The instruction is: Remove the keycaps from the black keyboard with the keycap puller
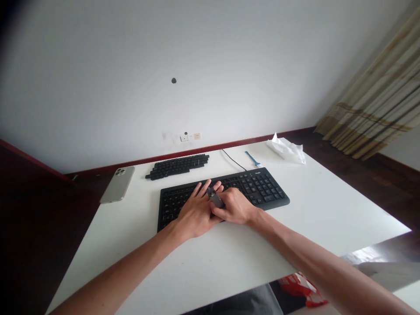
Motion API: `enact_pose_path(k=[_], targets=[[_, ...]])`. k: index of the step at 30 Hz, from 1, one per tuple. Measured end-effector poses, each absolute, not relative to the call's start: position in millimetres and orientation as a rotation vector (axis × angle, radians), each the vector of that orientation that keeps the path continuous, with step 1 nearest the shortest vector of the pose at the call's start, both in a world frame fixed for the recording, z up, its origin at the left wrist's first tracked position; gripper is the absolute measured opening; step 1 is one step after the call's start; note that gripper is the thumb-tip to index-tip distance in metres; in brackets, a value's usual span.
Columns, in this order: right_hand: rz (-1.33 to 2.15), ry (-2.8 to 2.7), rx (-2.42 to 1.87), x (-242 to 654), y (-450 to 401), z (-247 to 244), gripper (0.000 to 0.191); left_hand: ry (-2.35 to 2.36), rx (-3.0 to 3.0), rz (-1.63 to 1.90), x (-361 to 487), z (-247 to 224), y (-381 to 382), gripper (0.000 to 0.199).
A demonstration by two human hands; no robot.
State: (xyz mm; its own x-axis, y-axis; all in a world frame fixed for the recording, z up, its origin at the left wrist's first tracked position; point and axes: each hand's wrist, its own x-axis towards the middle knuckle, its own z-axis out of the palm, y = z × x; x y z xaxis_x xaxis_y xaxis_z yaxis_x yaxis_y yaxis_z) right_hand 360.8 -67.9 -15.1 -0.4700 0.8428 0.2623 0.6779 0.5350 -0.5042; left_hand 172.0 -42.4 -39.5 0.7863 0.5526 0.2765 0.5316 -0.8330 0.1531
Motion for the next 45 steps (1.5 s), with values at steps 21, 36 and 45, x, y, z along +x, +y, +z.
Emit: enact_pose_path(k=[21, 36, 45], targets=[[0.301, -2.206, -1.078, 365, -77, -27, 0.033, 0.578, 3.033, 0.297, 169, -24, -42, 0.052], [0.304, -2.049, -1.173, 359, -79, -28, 0.033, 0.582, 3.03, 0.279, 171, -23, -42, 0.049], [0.417, -1.812, -1.299, 349, -75, -21, 0.037, 0.579, 2.944, 0.333, 173, -23, -41, 0.044]])
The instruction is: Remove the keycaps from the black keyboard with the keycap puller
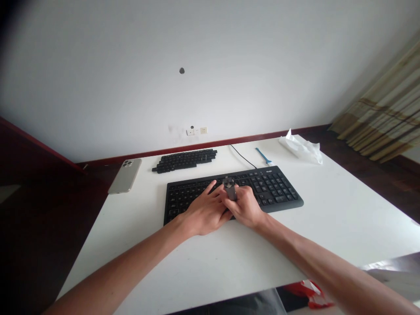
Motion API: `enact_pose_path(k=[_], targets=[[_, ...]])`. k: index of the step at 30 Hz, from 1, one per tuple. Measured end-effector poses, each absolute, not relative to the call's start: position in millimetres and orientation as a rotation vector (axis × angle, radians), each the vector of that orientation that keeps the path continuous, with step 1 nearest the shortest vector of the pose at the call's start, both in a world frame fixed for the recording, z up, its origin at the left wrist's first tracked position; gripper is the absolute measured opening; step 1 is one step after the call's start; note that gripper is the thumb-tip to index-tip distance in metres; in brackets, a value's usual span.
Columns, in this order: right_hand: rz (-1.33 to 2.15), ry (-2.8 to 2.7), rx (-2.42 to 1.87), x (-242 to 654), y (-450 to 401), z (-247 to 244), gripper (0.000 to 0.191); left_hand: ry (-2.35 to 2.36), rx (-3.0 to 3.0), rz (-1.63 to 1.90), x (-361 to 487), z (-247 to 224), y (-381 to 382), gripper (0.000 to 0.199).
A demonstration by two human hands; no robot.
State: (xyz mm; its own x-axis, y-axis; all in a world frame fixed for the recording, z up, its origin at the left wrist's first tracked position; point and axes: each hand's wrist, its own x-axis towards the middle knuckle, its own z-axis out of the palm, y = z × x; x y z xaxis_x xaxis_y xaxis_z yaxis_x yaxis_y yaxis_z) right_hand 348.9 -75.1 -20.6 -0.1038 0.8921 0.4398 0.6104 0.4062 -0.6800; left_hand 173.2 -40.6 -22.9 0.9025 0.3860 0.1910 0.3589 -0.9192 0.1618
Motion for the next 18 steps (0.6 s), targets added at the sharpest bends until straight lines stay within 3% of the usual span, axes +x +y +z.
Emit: enact_pose_path(k=[11, 16, 18], targets=[[0.445, -1.592, -1.318, 373, -61, -16, 0.049, 0.635, 2.735, 0.534, 172, -22, -38, 0.056], [0.478, -1.563, -1.325, 372, -61, -16, 0.05, 0.604, 2.558, 0.677, 173, -18, -33, 0.022], [0.495, -1.552, -1.329, 372, -61, -17, 0.05, 0.573, 2.457, 0.7, 174, -14, -33, 0.017]])
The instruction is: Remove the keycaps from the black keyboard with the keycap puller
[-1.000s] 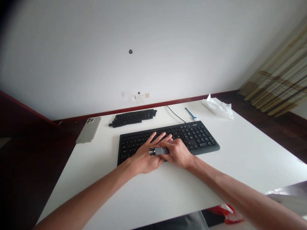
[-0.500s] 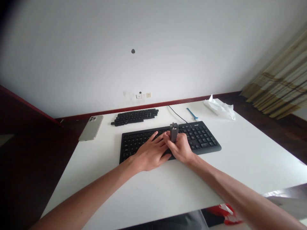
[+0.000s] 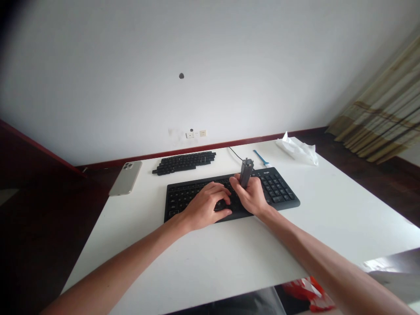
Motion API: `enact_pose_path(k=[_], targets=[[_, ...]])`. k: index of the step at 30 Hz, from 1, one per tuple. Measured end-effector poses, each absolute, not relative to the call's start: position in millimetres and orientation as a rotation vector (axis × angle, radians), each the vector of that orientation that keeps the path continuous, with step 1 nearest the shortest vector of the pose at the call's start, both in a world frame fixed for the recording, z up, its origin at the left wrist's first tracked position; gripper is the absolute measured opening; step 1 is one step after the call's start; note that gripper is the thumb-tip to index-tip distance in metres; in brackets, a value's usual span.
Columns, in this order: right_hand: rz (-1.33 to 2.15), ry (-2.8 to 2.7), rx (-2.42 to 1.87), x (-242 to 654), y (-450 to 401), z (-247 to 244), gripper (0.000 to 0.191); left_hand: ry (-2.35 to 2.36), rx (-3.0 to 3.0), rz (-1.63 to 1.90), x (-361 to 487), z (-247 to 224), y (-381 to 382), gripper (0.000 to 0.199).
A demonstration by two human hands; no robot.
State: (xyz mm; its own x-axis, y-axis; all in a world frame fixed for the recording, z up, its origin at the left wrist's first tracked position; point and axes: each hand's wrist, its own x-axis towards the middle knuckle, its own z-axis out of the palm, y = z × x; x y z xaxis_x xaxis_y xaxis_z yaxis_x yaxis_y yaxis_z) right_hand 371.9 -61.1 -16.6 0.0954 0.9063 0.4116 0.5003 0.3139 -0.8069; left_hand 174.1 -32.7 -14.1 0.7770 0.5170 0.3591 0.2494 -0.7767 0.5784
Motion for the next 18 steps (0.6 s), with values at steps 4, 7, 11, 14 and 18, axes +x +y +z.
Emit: enact_pose_path(k=[4, 7, 11, 14, 18], targets=[[0.499, -1.554, -1.327, 374, -60, -16, 0.05, 0.63, 2.287, 0.727, 171, 1, -26, 0.017], [0.508, -1.571, -1.332, 377, -59, -15, 0.05, 0.73, 2.392, 0.773, 153, 19, -7, 0.014], [0.521, -1.535, -1.366, 381, -56, -14, 0.05, 1.042, 2.491, 0.762, 117, 48, 33, 0.01], [0.527, -1.514, -1.386, 381, -54, -13, 0.051, 1.106, 2.406, 0.667, 110, 64, 61, 0.014], [0.542, -1.505, -1.402, 381, -52, -13, 0.051, 1.057, 2.513, 0.574, 137, 62, 82, 0.014]])
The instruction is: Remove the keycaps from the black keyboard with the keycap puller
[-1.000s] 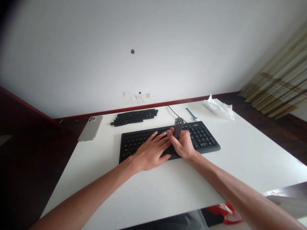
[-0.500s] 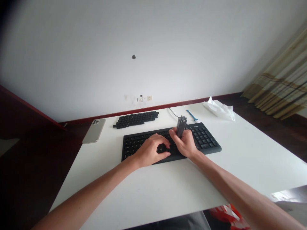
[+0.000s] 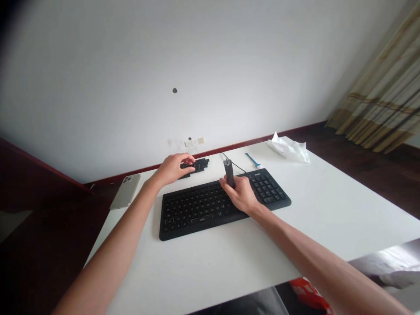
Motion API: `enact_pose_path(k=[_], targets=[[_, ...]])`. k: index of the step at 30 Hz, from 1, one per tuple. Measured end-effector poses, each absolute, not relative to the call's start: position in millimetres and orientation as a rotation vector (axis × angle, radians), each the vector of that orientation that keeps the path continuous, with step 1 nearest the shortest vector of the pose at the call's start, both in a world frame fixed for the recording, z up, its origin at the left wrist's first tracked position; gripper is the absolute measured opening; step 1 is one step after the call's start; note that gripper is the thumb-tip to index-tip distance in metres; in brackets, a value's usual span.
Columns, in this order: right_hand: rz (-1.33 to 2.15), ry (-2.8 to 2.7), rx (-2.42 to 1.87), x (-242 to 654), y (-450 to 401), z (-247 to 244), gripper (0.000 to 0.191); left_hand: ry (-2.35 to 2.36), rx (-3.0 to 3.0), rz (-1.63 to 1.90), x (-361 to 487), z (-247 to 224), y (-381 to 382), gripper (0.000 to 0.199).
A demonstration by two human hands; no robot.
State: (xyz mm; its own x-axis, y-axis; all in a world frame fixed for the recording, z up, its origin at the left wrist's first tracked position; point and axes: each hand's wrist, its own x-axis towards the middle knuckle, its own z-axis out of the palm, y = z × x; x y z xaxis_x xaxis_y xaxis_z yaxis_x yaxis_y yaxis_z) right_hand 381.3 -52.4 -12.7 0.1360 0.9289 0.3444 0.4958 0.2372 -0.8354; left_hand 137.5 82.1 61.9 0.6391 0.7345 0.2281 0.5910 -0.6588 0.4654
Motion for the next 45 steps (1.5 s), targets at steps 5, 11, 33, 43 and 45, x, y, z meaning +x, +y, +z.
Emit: enact_pose_path(k=[5, 11, 33, 43, 45], targets=[[0.562, -1.48, -1.383, 382, -51, -13, 0.049, 0.978, 2.74, 0.451, 159, 40, 87, 0.019], [0.616, -1.532, -1.439, 379, -50, -13, 0.048, 0.967, 2.839, 0.442, 149, 28, 89, 0.014], [0.564, -1.545, -1.441, 381, -51, -12, 0.05, 0.891, 2.925, 0.294, 137, 16, 97, 0.018], [0.598, -1.557, -1.434, 382, -50, -12, 0.05, 0.937, 2.952, 0.278, 130, 13, 97, 0.023], [0.598, -1.559, -1.436, 382, -50, -11, 0.05, 0.965, 2.949, 0.278, 128, 14, 99, 0.023]])
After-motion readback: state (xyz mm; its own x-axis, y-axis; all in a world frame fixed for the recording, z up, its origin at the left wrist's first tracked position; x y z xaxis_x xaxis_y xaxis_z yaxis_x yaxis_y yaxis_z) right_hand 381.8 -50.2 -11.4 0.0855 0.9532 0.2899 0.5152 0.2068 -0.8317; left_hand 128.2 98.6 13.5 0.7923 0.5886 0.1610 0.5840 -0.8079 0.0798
